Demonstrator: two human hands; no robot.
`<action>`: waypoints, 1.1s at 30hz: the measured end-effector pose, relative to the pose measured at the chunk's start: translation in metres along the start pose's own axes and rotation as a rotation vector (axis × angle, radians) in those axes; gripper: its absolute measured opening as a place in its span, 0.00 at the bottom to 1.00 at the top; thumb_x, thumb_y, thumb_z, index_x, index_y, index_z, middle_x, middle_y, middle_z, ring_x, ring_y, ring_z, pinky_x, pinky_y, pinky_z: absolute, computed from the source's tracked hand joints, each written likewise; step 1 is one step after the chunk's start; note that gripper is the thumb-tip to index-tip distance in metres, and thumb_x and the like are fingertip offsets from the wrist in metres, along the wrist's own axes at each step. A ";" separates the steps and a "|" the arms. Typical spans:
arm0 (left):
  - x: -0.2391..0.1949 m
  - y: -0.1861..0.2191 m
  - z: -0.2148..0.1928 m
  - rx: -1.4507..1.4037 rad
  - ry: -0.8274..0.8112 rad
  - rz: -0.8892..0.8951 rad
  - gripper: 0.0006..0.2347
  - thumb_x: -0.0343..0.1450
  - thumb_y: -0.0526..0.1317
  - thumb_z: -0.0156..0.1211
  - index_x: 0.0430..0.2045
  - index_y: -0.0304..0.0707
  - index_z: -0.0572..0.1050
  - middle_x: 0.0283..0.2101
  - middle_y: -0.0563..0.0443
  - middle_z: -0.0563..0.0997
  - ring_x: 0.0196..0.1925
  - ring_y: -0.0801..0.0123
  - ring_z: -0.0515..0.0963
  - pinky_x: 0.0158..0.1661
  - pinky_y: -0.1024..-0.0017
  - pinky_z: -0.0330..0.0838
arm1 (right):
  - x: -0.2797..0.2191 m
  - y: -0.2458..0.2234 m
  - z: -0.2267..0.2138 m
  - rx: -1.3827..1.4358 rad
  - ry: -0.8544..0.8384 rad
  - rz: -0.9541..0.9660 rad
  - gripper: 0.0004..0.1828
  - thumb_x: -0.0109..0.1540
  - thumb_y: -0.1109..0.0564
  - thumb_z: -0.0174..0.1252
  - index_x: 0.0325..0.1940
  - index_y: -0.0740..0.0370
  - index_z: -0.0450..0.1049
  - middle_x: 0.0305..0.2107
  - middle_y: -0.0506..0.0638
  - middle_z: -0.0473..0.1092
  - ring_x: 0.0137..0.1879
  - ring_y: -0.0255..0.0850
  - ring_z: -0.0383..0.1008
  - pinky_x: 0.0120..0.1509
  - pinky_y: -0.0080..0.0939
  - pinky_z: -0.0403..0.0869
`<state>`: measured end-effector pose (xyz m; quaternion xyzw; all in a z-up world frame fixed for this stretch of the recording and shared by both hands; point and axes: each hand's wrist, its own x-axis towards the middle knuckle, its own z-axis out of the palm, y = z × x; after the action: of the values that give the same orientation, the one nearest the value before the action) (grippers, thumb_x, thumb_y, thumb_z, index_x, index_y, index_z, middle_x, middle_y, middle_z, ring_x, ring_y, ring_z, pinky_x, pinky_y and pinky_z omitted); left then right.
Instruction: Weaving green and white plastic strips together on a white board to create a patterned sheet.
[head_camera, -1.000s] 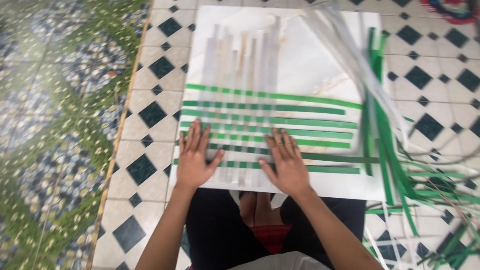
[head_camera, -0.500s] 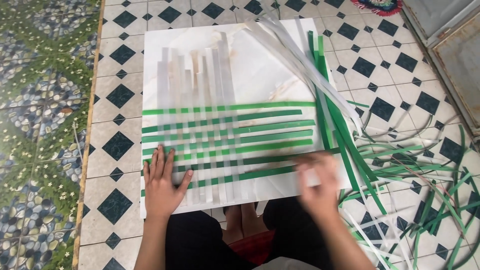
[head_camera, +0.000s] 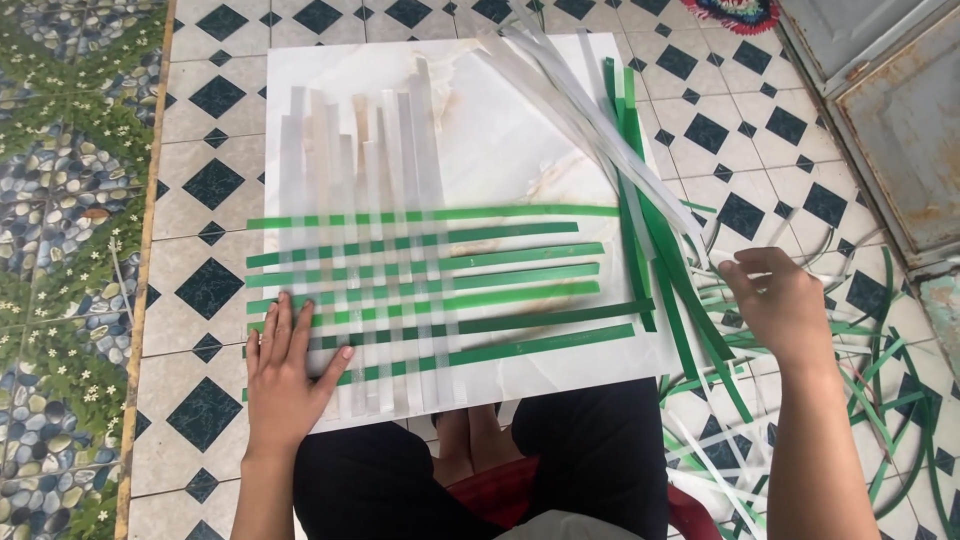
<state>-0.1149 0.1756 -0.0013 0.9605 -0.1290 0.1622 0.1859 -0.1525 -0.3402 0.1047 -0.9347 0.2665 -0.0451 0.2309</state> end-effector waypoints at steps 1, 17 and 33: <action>0.000 0.001 -0.001 0.005 0.016 0.008 0.31 0.69 0.57 0.49 0.63 0.37 0.63 0.72 0.40 0.57 0.72 0.51 0.57 0.66 0.48 0.51 | 0.000 -0.003 -0.002 -0.027 -0.039 0.042 0.18 0.64 0.45 0.56 0.48 0.61 0.75 0.40 0.53 0.77 0.49 0.49 0.76 0.56 0.51 0.70; -0.001 0.001 0.000 -0.022 0.022 -0.018 0.30 0.68 0.57 0.51 0.62 0.37 0.64 0.71 0.40 0.58 0.73 0.53 0.57 0.67 0.48 0.49 | -0.008 0.005 0.046 -0.020 -0.259 0.104 0.21 0.58 0.48 0.60 0.52 0.59 0.74 0.37 0.50 0.75 0.45 0.46 0.72 0.50 0.44 0.67; 0.001 0.003 -0.002 -0.040 0.001 -0.030 0.30 0.69 0.56 0.51 0.62 0.37 0.64 0.72 0.42 0.56 0.73 0.54 0.55 0.67 0.49 0.48 | 0.067 0.018 0.033 -0.051 -0.061 -0.194 0.23 0.65 0.41 0.55 0.51 0.61 0.76 0.39 0.54 0.76 0.38 0.45 0.76 0.48 0.46 0.73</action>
<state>-0.1156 0.1734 0.0015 0.9583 -0.1179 0.1572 0.2076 -0.0969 -0.3747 0.0646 -0.9627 0.1686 -0.0321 0.2093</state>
